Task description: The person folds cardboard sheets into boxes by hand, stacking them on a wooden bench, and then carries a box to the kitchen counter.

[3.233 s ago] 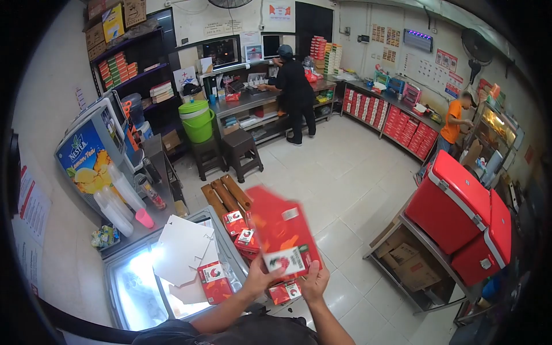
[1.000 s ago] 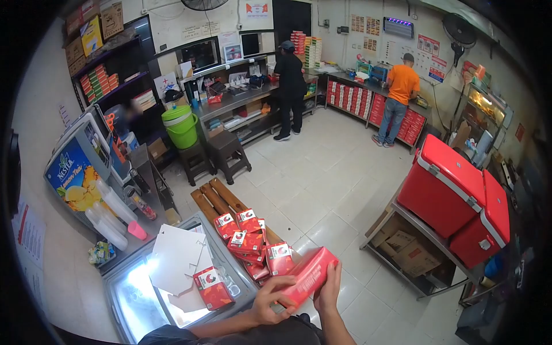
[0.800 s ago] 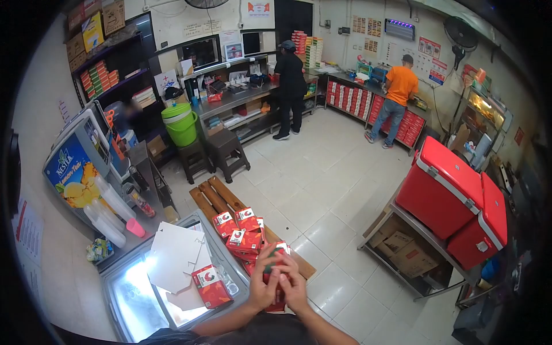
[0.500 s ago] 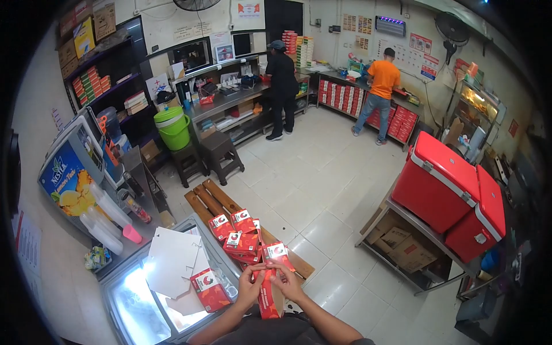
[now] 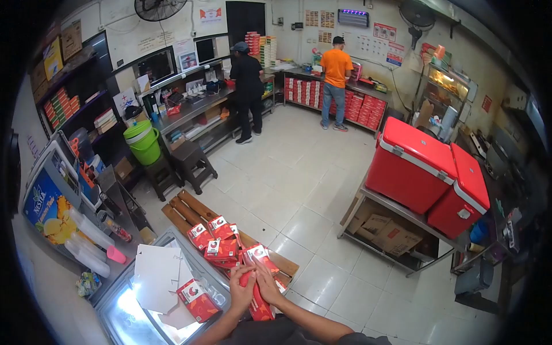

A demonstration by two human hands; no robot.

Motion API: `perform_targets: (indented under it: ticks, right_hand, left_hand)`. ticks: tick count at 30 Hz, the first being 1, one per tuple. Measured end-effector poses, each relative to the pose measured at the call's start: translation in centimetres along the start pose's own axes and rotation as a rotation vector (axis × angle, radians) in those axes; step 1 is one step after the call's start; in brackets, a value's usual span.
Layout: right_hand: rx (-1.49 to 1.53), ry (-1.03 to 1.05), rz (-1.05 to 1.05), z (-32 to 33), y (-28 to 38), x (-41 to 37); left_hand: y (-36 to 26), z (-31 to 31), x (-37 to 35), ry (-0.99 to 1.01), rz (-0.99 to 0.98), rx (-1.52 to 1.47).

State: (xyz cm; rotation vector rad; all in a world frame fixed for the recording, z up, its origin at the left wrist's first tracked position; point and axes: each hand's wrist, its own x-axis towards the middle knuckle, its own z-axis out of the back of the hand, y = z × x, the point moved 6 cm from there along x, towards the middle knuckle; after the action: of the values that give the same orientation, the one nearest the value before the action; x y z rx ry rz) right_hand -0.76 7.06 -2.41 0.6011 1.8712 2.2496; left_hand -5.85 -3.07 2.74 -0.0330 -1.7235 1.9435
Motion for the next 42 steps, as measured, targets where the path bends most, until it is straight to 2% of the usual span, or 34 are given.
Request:
perform_targets:
  ticks: [4, 8, 10, 12, 15, 17, 20, 22, 24, 26, 27, 28, 29, 30, 31, 32, 33, 34, 35, 36, 37, 38, 39, 41, 42]
  right_hand:
    - [0.022, 0.042, 0.091, 0.5, 1.7, 0.4]
    - [-0.073, 0.225, 0.092, 1.5, 3.0, -3.3]
    - [-0.154, 0.323, 0.088, 0.9, 3.1, -5.8]
    - [-0.094, 0.394, -0.013, 0.6, 3.2, -7.5]
    - [-0.094, 0.42, 0.026, 0.7, 3.3, -6.8]
    - [-0.081, 0.399, 0.025, 0.3, 3.4, -6.4]
    - [-0.262, 0.341, 0.156, -0.7, 4.5, -5.4]
    - [-0.313, 0.35, 0.16, -1.4, 6.1, -4.5]
    - [-0.458, 0.331, 0.213, -2.0, 6.2, -2.9]
    - [-0.649, 0.195, 0.331, -2.4, 6.2, -0.7]
    - [-0.685, 0.11, 0.413, -2.9, 6.7, 0.6]
    - [-0.678, 0.081, 0.448, -3.5, 7.7, 2.0]
    - [-0.647, 0.134, 0.495, -4.6, 8.5, 3.2]
    - [-0.491, 0.225, 0.492, -5.8, 9.1, 4.2]
    - [-0.36, 0.342, 0.463, -7.1, 8.9, 4.9]
    - [-0.332, 0.43, 0.431, -8.6, 8.8, 5.4]
    - [-0.312, 0.507, 0.407, -9.9, 8.7, 5.8]
    - [-0.31, 0.524, 0.411, -11.0, 6.1, 5.7]
    - [-0.187, 0.589, 0.142, -12.7, 0.0, 5.5]
    - [-0.063, 0.643, -0.125, -14.4, -3.9, 5.4]
    - [-0.122, 0.718, -0.238, -16.2, -4.8, 5.2]
    - [-0.121, 0.718, -0.361, -17.9, -7.9, 4.4]
    - [-0.118, 0.716, -0.479, -19.6, -11.0, 3.6]
    - [-0.203, 0.759, -0.491, -22.7, -11.5, 3.0]
    - [-0.299, 0.794, -0.522, -23.5, -11.9, 2.4]
  left_hand:
    - [-2.1, 0.1, 1.0, 0.055, -0.075, 0.027]
    - [-0.4, 1.0, 0.5, -0.052, -0.056, 0.053]
    - [2.2, 2.6, 0.3, -0.178, 0.076, 0.05]
    - [4.5, 3.1, -0.3, -0.192, 0.137, 0.024]
    - [5.8, 3.3, -1.0, -0.201, 0.256, -0.014]
    - [4.1, 3.0, -0.1, -0.186, 0.132, 0.052]
    - [4.2, 3.6, 1.3, -0.224, 0.141, 0.024]
    - [4.2, 4.2, 2.1, -0.259, 0.176, -0.018]
    - [4.2, 5.2, 3.2, -0.248, 0.108, 0.032]
    - [2.8, 5.8, 3.3, -0.306, 0.115, -0.28]
    - [2.9, 5.6, 2.8, -0.274, 0.143, -0.201]
    - [5.6, 5.1, 1.8, -0.283, 0.211, -0.336]
    - [5.0, 6.7, 2.3, -0.29, 0.314, -0.554]
    - [6.4, 9.3, 2.0, -0.444, 0.42, -0.442]
    - [8.6, 12.3, 1.6, -0.552, 0.493, -0.501]
    - [13.3, 16.6, 0.8, -0.671, 0.421, -0.361]
    - [11.8, 21.1, -0.3, -0.85, 0.588, -0.399]
    - [14.2, 25.8, -1.1, -0.99, 0.386, -0.572]
    - [14.7, 30.2, -2.9, -1.218, 0.329, -0.719]
    - [16.3, 35.3, -5.6, -1.525, 0.056, -0.55]
    - [19.0, 39.1, -8.9, -1.661, 0.095, -0.581]
    - [19.7, 41.3, -11.9, -1.861, 0.178, -0.536]
    - [22.9, 43.6, -15.1, -2.007, 0.212, -0.557]
    - [23.6, 42.7, -16.5, -2.119, 0.412, -0.461]
    - [27.2, 42.7, -17.7, -1.784, 0.391, -0.368]
